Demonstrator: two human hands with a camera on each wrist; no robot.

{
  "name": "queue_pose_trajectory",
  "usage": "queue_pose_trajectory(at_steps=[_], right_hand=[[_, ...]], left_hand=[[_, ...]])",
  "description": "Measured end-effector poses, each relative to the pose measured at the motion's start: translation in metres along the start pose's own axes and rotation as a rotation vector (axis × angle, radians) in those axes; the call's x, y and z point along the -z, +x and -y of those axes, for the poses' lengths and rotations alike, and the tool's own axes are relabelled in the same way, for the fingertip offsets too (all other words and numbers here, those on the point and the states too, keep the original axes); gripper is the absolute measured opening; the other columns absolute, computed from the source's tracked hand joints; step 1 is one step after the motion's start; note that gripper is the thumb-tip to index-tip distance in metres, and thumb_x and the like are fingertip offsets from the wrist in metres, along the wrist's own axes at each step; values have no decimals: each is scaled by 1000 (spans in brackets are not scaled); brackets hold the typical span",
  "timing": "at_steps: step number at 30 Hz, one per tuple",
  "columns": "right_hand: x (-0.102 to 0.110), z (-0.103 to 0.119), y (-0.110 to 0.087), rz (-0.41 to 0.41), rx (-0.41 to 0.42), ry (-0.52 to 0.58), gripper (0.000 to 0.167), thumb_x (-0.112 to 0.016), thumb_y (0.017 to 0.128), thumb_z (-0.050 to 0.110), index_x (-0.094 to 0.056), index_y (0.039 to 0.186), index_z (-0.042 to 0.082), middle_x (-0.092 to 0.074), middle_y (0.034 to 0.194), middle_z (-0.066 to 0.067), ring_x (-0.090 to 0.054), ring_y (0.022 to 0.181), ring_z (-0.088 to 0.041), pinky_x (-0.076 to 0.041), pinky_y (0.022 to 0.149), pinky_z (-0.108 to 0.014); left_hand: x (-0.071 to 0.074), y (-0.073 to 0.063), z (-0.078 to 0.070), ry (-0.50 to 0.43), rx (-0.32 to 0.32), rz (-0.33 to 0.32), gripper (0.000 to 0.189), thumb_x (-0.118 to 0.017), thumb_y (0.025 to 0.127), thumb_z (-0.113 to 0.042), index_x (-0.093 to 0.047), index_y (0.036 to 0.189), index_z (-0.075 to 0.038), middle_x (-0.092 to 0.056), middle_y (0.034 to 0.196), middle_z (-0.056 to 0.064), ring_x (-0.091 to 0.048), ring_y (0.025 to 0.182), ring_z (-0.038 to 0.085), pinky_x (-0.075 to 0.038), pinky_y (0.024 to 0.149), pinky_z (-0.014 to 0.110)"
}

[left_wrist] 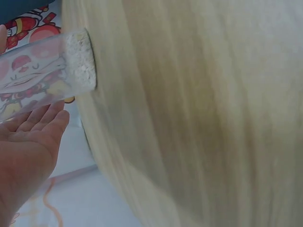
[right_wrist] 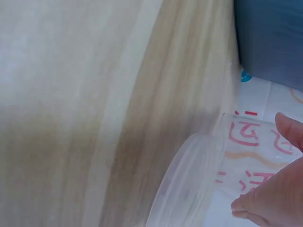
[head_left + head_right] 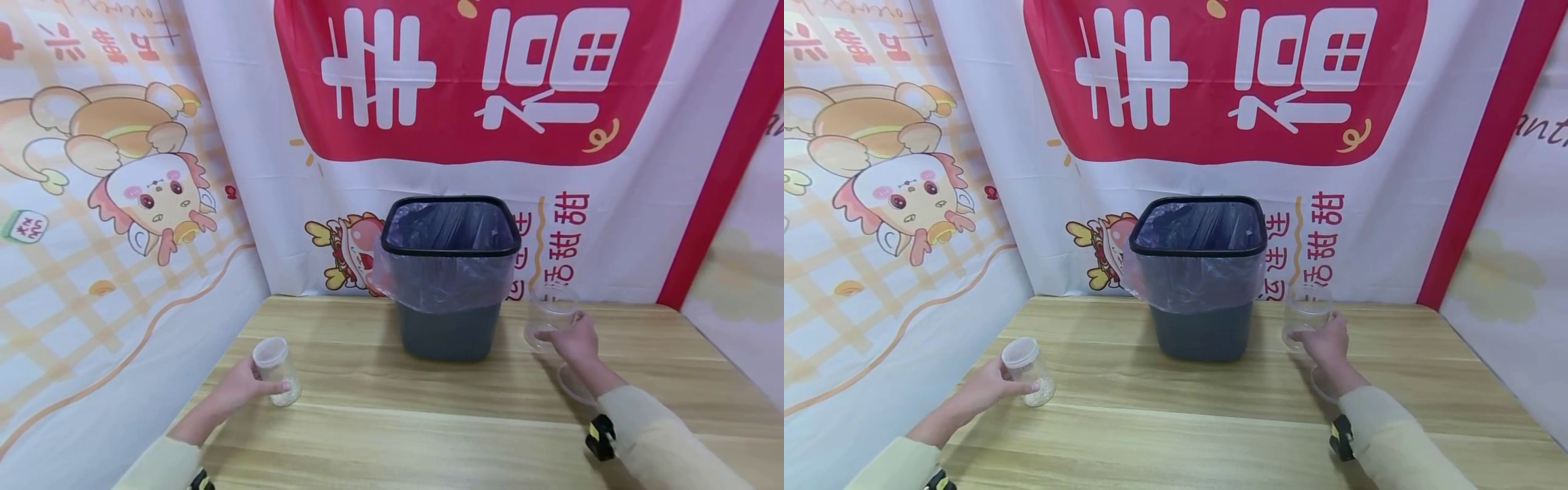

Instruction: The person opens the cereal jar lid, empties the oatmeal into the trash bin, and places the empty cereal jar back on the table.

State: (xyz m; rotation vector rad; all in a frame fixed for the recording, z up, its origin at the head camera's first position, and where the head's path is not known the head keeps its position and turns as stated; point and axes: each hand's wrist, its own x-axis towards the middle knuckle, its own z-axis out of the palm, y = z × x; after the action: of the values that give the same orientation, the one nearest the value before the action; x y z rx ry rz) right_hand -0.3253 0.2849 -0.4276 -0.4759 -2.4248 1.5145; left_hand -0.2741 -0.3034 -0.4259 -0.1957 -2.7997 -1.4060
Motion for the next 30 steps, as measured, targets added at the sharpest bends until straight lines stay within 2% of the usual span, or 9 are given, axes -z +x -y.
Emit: queue_pose_trajectory(at_steps=[4, 11, 19, 30], right_hand=[[4, 3, -8, 18, 3, 13, 112, -83, 73, 16, -4, 148, -10, -21, 146, -40, -27, 130, -55, -25, 107, -60], [12, 2, -18, 73, 20, 9, 111, -81, 78, 20, 0, 148, -10, -11, 150, -39, -20, 134, -55, -20, 109, -60], [19, 10, -33, 134, 61, 17, 109, -82, 78, 23, -6, 146, -15, -16, 146, -41, -21, 134, -54, -21, 109, -58], [16, 19, -56, 212, 112, 114, 105, -81, 78, 12, -5, 145, -16, -17, 146, -42, -21, 136, -53, -21, 110, -56]], left_hand=[[-5, 1, 3, -59, 23, 2, 77, -83, 75, -14, -40, 133, 14, -54, 126, 31, -53, 116, 45, -41, 99, 53], [-10, 2, 9, -58, 57, -25, 79, -86, 71, -17, -43, 130, 14, -57, 121, 29, -55, 113, 43, -41, 98, 55], [-16, 3, 14, -50, 103, -15, 79, -86, 71, -21, -46, 129, 14, -58, 121, 28, -56, 112, 41, -40, 99, 55], [-22, 6, 11, -18, 106, -19, 67, -83, 75, -25, -53, 123, 11, -61, 117, 22, -57, 110, 37, -44, 95, 52]])
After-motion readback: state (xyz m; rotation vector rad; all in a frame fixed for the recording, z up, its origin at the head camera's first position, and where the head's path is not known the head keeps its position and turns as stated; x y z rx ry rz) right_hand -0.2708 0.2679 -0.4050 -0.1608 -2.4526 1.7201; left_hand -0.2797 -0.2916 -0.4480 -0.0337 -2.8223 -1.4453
